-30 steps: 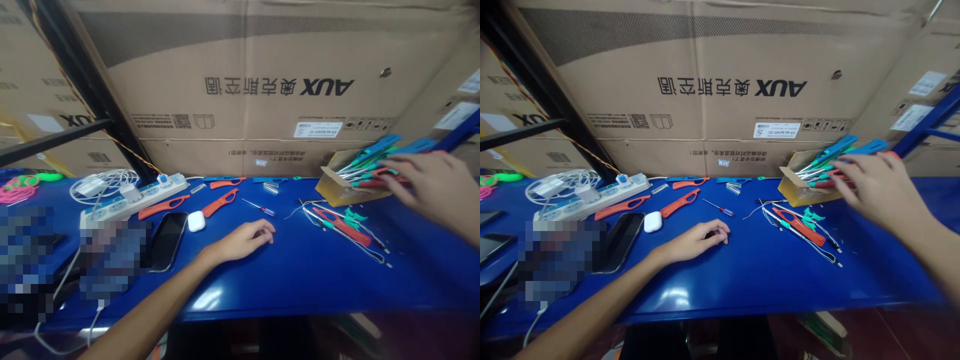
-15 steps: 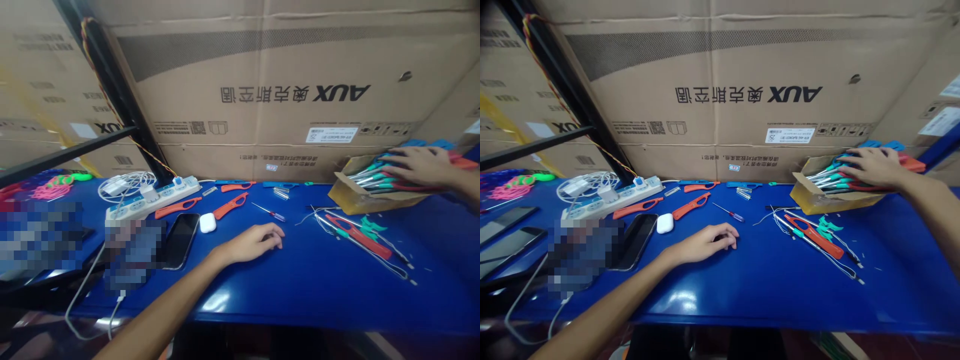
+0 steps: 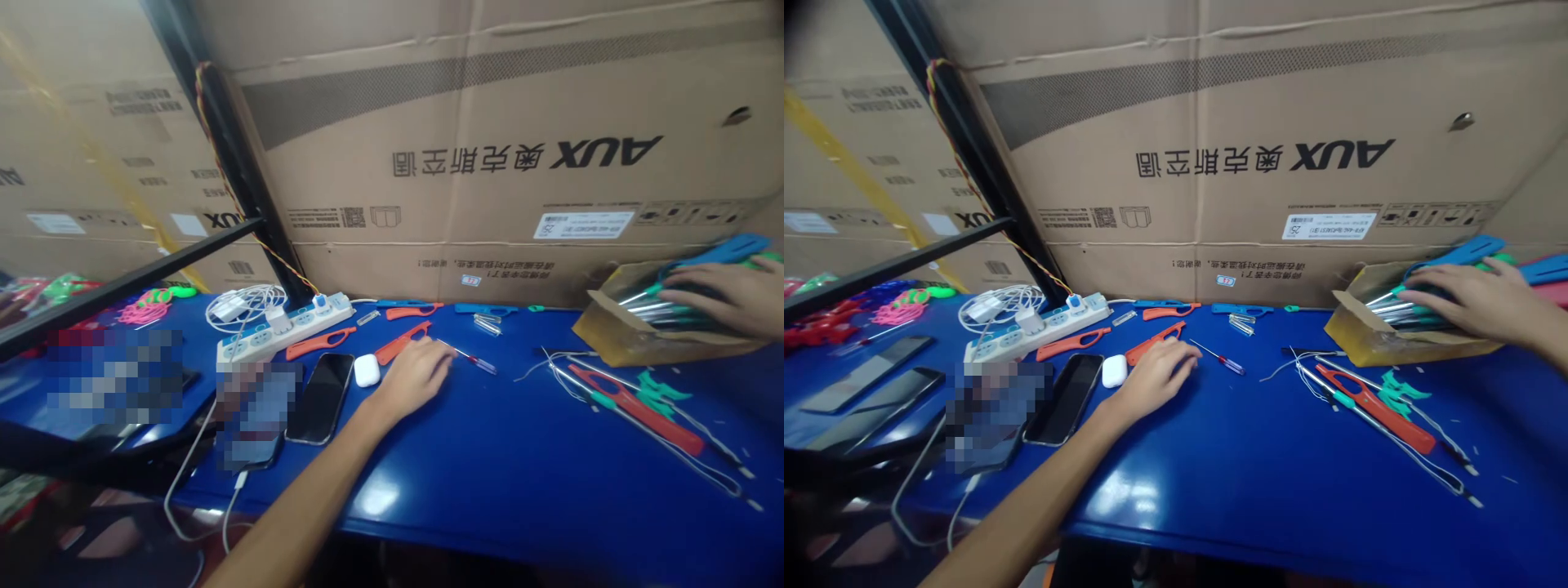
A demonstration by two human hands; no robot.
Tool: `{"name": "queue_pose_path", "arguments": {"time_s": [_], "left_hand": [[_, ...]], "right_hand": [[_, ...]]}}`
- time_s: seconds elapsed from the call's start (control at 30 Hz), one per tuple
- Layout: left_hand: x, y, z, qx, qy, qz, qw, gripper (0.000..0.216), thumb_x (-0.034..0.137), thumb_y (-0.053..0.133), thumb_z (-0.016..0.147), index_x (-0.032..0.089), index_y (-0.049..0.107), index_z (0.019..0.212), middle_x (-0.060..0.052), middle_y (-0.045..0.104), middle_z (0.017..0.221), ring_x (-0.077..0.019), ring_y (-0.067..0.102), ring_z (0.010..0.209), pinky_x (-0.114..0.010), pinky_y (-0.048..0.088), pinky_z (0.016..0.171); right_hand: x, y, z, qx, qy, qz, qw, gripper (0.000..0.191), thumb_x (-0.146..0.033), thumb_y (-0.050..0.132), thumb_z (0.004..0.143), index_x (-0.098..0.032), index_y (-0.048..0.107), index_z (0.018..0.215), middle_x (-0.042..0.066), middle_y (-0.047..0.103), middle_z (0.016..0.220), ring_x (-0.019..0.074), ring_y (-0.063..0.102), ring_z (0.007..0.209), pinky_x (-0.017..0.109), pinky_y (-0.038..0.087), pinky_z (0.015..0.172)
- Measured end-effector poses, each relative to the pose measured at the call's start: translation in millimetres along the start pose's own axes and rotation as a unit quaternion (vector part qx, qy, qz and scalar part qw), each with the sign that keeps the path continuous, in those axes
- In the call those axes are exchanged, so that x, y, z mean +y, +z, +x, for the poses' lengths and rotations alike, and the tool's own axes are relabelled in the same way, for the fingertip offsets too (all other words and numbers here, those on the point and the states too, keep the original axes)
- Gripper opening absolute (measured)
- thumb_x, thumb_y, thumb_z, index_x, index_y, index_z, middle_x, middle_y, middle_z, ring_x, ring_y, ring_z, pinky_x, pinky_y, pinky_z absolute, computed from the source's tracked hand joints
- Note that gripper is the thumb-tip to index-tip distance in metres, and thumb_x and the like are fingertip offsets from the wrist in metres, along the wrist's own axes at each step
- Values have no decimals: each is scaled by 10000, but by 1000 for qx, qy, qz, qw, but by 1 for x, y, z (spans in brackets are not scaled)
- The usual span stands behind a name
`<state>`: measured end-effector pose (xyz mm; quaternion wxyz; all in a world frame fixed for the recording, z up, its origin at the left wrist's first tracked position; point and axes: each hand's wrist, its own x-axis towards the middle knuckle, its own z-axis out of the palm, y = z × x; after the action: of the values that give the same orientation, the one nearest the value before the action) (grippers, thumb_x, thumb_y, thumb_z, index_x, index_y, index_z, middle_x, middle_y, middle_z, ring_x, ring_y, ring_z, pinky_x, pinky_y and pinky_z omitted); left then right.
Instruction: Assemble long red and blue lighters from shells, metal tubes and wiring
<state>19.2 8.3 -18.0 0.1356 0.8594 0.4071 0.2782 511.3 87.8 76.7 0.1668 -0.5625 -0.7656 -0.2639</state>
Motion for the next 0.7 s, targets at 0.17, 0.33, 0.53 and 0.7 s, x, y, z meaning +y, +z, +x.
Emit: {"name": "queue_pose_path", "arguments": {"time_s": [0.17,0.33,0.53,0.7], "left_hand": [[-20,-8,-2,50,-129,213,967,350,270,509,992,117,538,1306,-185,563,1365,-332,492,1258,-463,414,1019],[-24,-12,-2,26,-150,242,958,211,249,484,992,146,664,1031,-161,702,1118,-351,543,1183,-596,235,1138],[-19,-29,4,30,-213,314,925,349,369,390,1036,191,616,1232,-121,668,1304,-291,547,1257,-481,278,1152],[-42,-59,-9,46,-342,351,871,365,271,435,966,111,618,1238,-242,679,1239,-414,585,1197,-578,400,994]], "right_hand": [[-107,-21,6,87,-80,70,990,411,-459,457,984,-148,726,1006,196,724,1120,309,644,1075,453,468,936],[-232,-9,8,92,-108,182,973,286,-325,474,1012,-175,698,1108,133,713,1175,284,649,1074,465,488,947],[-273,16,-24,29,-109,287,951,301,-279,430,1032,-200,712,1099,128,714,1166,291,635,1095,484,475,961],[-273,26,-32,-49,-171,332,927,313,-320,450,1035,-233,695,1209,105,692,1255,273,613,1188,482,478,1019]]}}
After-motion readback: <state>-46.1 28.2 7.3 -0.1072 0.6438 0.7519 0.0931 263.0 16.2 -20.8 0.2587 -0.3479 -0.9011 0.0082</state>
